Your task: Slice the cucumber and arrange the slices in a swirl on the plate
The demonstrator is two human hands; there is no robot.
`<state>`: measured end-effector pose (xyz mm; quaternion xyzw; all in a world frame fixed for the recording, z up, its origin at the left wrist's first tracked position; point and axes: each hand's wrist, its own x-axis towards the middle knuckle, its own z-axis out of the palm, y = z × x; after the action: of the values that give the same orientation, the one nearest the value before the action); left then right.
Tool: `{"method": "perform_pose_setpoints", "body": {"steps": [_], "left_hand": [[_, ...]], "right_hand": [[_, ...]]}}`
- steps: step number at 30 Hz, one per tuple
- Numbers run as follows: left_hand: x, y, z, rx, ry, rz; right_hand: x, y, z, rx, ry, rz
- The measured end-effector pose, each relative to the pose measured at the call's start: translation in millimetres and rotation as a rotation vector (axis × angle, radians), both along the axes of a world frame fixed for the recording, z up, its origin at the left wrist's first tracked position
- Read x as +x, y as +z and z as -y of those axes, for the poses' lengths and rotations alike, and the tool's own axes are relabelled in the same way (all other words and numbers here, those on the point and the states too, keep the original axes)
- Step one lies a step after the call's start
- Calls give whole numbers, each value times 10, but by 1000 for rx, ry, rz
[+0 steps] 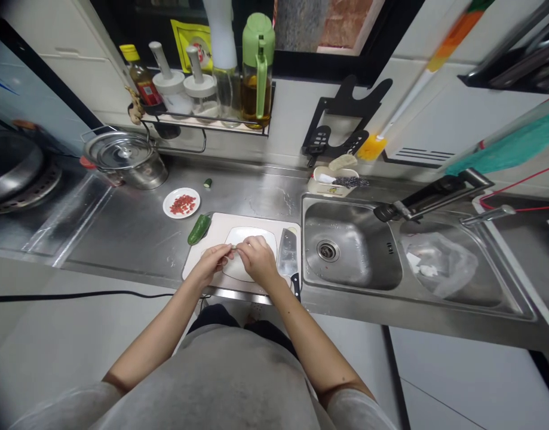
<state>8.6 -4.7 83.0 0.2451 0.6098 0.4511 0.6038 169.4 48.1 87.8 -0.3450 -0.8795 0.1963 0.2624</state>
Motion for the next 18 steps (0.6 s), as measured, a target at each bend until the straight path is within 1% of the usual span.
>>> {"method": "perform_pose_setpoints", "body": {"steps": [4, 12, 18], "left_hand": [[10, -36, -44, 22, 20, 8], [57, -42, -79, 59, 37, 6], [67, -120, -112, 81, 53, 6]], "right_hand": [[32, -53, 5, -38, -8, -27], [51, -123, 5, -232, -13, -127], [65, -181, -35, -354, -42, -154]]}}
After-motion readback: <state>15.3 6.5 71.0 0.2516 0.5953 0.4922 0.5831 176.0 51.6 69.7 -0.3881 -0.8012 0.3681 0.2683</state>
